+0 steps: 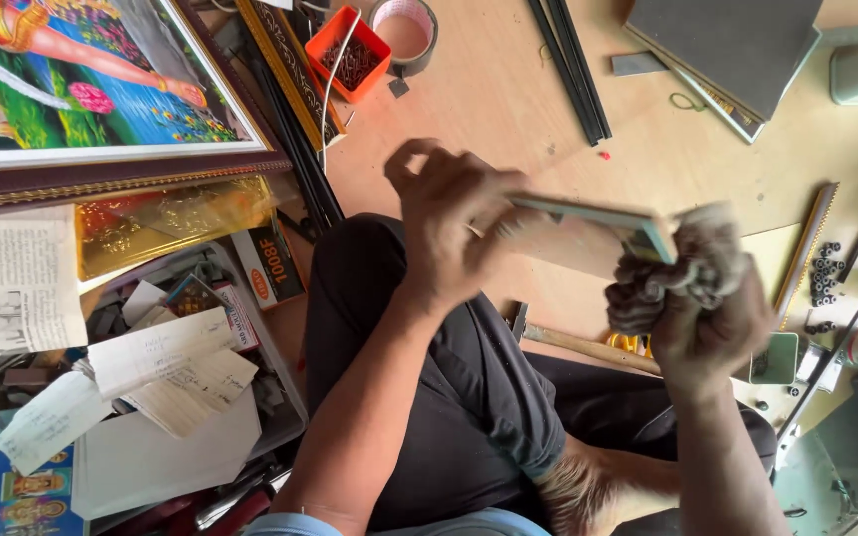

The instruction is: Assembling and finishing a small picture frame by attaching the backing and cleaning the glass.

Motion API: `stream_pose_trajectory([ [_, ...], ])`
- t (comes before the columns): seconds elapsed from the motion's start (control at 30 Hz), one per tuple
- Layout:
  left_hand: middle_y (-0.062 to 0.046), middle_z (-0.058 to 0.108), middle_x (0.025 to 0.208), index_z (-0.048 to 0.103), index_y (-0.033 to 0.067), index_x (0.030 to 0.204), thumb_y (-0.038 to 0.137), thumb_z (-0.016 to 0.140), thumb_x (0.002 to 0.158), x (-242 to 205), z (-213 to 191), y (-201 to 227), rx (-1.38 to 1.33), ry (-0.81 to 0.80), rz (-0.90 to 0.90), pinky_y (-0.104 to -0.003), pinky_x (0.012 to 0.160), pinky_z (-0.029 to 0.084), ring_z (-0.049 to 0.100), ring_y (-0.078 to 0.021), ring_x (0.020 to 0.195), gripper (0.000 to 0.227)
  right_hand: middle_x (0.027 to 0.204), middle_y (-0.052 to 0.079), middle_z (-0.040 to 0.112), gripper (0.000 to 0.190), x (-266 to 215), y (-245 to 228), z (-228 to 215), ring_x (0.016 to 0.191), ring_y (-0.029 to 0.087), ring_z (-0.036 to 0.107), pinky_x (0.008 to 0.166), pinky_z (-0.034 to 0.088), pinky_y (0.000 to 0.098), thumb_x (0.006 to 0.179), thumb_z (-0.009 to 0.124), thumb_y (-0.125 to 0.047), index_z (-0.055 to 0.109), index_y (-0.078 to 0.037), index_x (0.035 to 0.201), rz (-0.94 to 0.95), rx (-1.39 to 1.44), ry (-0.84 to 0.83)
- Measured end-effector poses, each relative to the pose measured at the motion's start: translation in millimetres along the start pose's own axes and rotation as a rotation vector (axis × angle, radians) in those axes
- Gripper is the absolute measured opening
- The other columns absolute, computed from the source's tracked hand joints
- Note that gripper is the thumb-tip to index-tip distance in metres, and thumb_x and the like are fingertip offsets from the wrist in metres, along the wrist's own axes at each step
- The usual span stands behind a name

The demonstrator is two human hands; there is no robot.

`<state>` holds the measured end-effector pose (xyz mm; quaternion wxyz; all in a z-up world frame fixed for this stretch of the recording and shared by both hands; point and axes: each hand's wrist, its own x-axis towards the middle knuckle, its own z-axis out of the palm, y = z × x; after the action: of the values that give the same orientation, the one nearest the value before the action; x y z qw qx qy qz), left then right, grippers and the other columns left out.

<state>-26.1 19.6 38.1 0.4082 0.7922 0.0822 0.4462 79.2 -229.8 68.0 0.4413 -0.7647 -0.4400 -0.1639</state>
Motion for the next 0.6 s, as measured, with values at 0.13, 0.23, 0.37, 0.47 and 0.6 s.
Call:
stream_pose_trajectory([
  [0.13,0.005,0.066,0.081,0.073,0.0142,0.099,0.042,0.072,0.098,10.0,-4.6,1.2,-0.004,0.051,-0.092,-0.038,0.110,0.026,0.058,-0.0139,0.085,0.028,0.084,0.012,0.064,0.028,-86.4,102.9,-61.3,0.072,0.021,0.063,0.063,0.048,0.0356,0.112,0.066,-0.029,0.070,-0.002,0.105,0.241,-0.443,-0.255],
  [0.23,0.002,0.070,0.087,0.073,0.0117,0.098,0.037,0.070,0.100,6.3,-2.6,-0.6,0.000,0.101,-0.154,-0.037,0.104,0.032,0.062,-0.0160,0.086,0.026,0.091,0.014,0.069,0.022,-111.9,119.9,-102.1,0.078,0.026,0.067,0.067,0.053,0.0383,0.098,0.068,-0.024,0.072,-0.003,0.102,0.289,-0.633,-0.399],
  [0.37,-0.003,0.072,0.091,0.070,0.0069,0.098,0.032,0.070,0.102,2.0,-2.6,-2.3,-0.087,0.229,-0.258,-0.033,0.084,0.048,0.067,-0.0177,0.085,0.025,0.105,0.011,0.071,0.027,-113.2,76.3,-157.2,0.087,0.017,0.069,0.077,0.056,0.0299,0.119,0.058,-0.025,0.067,-0.001,0.124,0.830,-0.249,0.020],
  [0.47,-0.001,0.070,0.087,0.068,0.0033,0.099,0.030,0.067,0.105,-6.4,18.0,-10.2,-0.480,0.288,-0.588,-0.029,0.076,0.052,0.063,-0.0104,0.081,0.028,0.103,0.011,0.070,0.037,-97.6,46.4,-173.6,0.080,0.015,0.066,0.066,0.053,0.0250,0.117,0.060,-0.035,0.061,0.000,0.128,1.054,0.481,0.259],
  [0.6,0.002,0.065,0.076,0.066,0.0033,0.097,0.029,0.064,0.104,-8.4,29.0,-4.4,-0.187,0.157,-0.619,-0.024,0.063,0.048,0.056,-0.0062,0.069,0.027,0.105,0.014,0.072,0.042,-61.1,-15.6,-157.5,0.080,0.018,0.069,0.065,0.056,0.0257,0.113,0.058,-0.033,0.061,0.002,0.135,1.067,0.913,0.198],
])
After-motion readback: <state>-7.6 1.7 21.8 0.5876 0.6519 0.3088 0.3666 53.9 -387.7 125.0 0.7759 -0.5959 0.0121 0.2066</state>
